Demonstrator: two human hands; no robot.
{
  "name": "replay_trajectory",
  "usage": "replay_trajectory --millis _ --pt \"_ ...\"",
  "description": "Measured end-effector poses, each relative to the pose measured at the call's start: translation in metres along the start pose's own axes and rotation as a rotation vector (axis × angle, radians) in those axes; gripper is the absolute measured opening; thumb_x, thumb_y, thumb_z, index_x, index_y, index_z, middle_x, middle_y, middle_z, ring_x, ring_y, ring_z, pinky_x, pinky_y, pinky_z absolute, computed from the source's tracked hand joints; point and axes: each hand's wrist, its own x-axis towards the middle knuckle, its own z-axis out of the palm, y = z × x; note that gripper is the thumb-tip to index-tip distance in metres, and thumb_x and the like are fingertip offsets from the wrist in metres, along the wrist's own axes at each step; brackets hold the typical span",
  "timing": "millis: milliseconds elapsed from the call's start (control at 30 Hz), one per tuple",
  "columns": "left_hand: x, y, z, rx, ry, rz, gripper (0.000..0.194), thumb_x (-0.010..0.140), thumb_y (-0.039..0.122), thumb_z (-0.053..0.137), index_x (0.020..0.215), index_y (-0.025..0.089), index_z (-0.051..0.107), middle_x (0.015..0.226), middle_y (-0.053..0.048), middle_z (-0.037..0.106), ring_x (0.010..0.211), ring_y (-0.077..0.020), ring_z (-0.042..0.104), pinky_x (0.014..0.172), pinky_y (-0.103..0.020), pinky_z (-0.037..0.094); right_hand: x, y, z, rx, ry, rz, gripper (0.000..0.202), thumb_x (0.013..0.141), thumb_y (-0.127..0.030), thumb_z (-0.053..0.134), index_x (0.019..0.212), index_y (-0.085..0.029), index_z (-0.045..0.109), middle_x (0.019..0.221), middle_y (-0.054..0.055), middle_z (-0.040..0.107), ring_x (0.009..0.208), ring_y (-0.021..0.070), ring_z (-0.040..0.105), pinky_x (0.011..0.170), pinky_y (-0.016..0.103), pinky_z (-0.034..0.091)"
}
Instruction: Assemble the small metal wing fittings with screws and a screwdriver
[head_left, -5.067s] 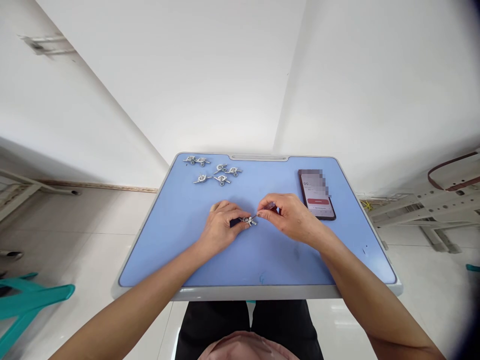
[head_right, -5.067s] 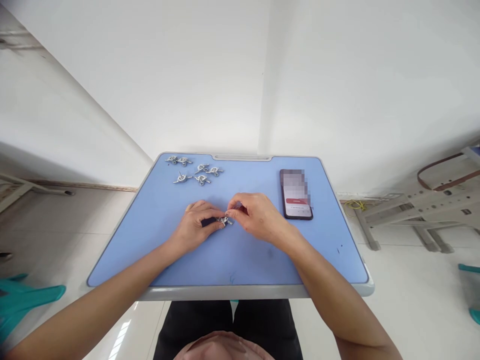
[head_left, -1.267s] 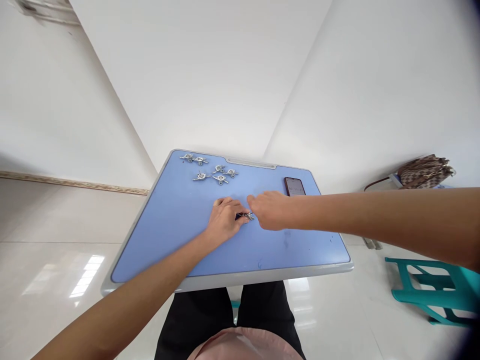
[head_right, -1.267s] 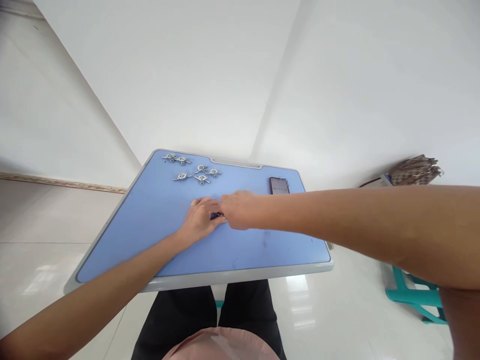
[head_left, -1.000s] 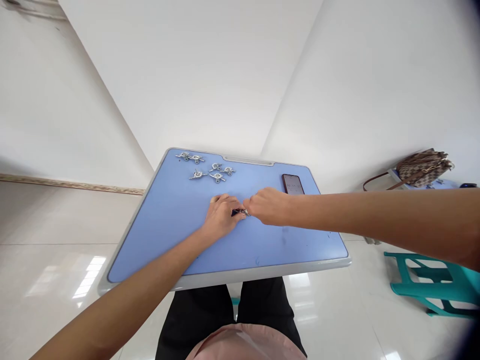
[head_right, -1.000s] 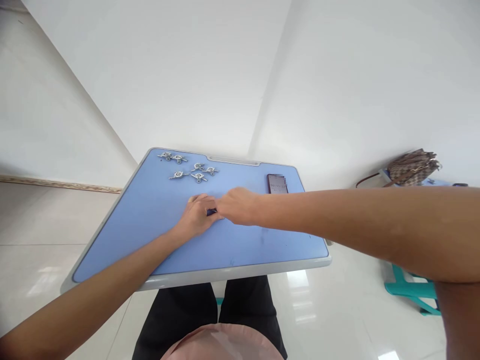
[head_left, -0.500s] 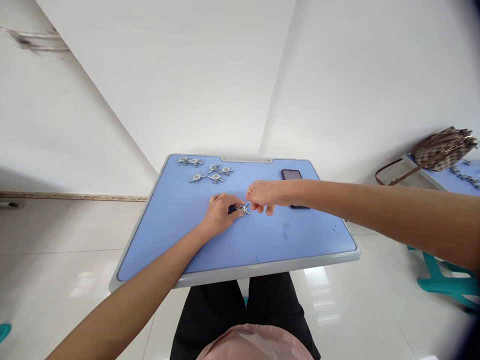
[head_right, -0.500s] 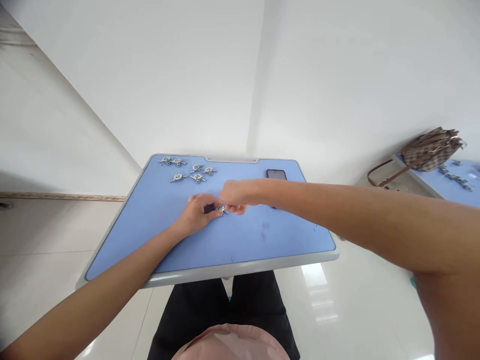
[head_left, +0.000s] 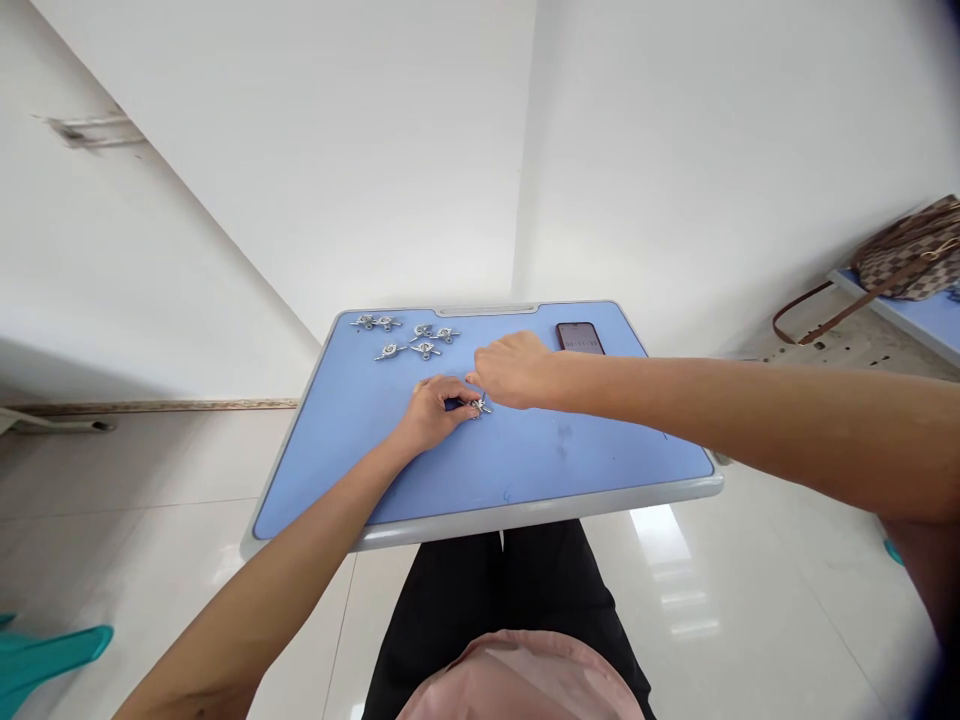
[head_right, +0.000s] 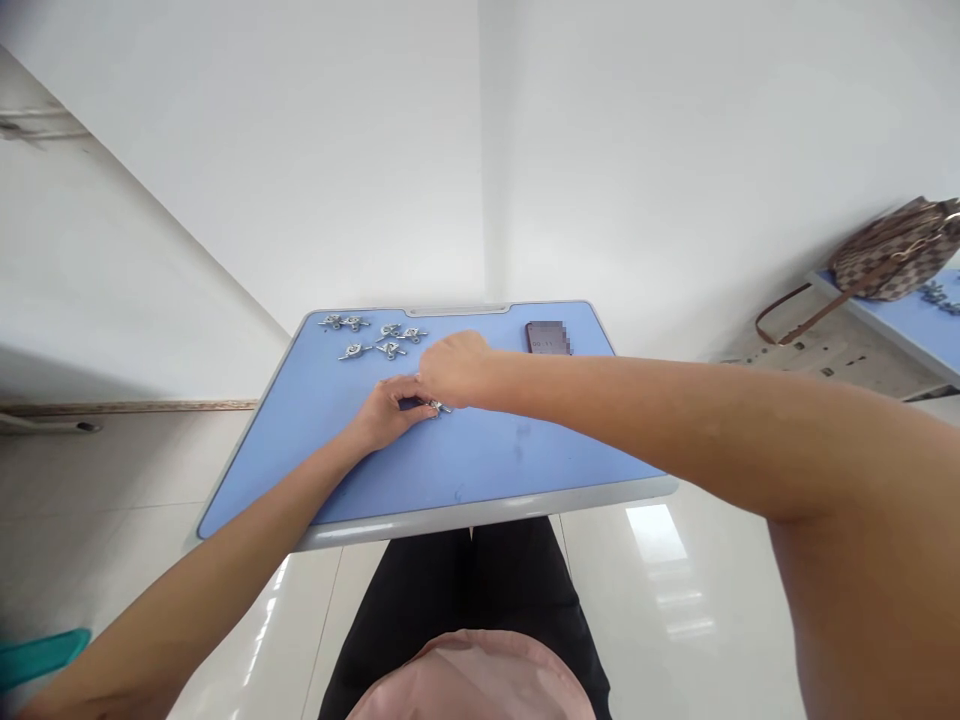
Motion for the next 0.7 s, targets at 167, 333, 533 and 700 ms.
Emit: replay_trajectory --millis 167,333,533,700 --pt "0.0 0.001 0.0 0.0 0.009 0.004 0.009 0.074 0.025 0.073 0.082 0.026 0.074 0.085 0.0 0.073 0.087 -0.0195 0.062 0.091 -0.039 0.045 -0.01 0.006 -0.002 -0.075 -0.015 -0.136 0.038 0.084 -0.013 0.055 0.122 -0.01 0.052 0.089 0.012 0.071 0.08 0.0228 0.066 0.059 0.027 0.039" --pt "0.0 -0.004 0.004 -0.013 0.041 0.004 0.011 0.071 0.022 0.074 0.081 0.026 0.075 0.084 0.0 0.073 0.087 -0.0202 0.062 0.089 -0.038 0.046 -0.007 0.003 -0.007 -0.103 0.021 -0.043 0.03 0.096 -0.031 0.043 0.092 -0.012 0.066 0.091 0.016 0.07 0.086 0.0249 0.066 0.062 0.028 0.04" --pt "0.002 -0.007 0.005 -0.027 0.035 0.01 0.01 0.071 0.024 0.076 0.081 0.026 0.075 0.085 0.001 0.074 0.088 -0.0199 0.062 0.091 -0.039 0.046 -0.002 0.001 0.004 -0.065 0.112 -0.108 0.029 0.093 -0.022 0.048 0.12 -0.013 0.052 0.098 0.013 0.071 0.081 0.0214 0.066 0.058 0.026 0.037" --pt "0.002 -0.004 0.005 -0.023 0.037 0.001 0.008 0.071 0.024 0.076 0.078 0.026 0.074 0.082 0.002 0.073 0.087 -0.0199 0.062 0.098 -0.044 0.039 -0.001 0.0 0.005 -0.103 0.124 -0.037 0.031 0.098 -0.035 0.042 0.101 -0.011 0.061 0.087 0.016 0.071 0.084 0.025 0.067 0.059 0.028 0.038"
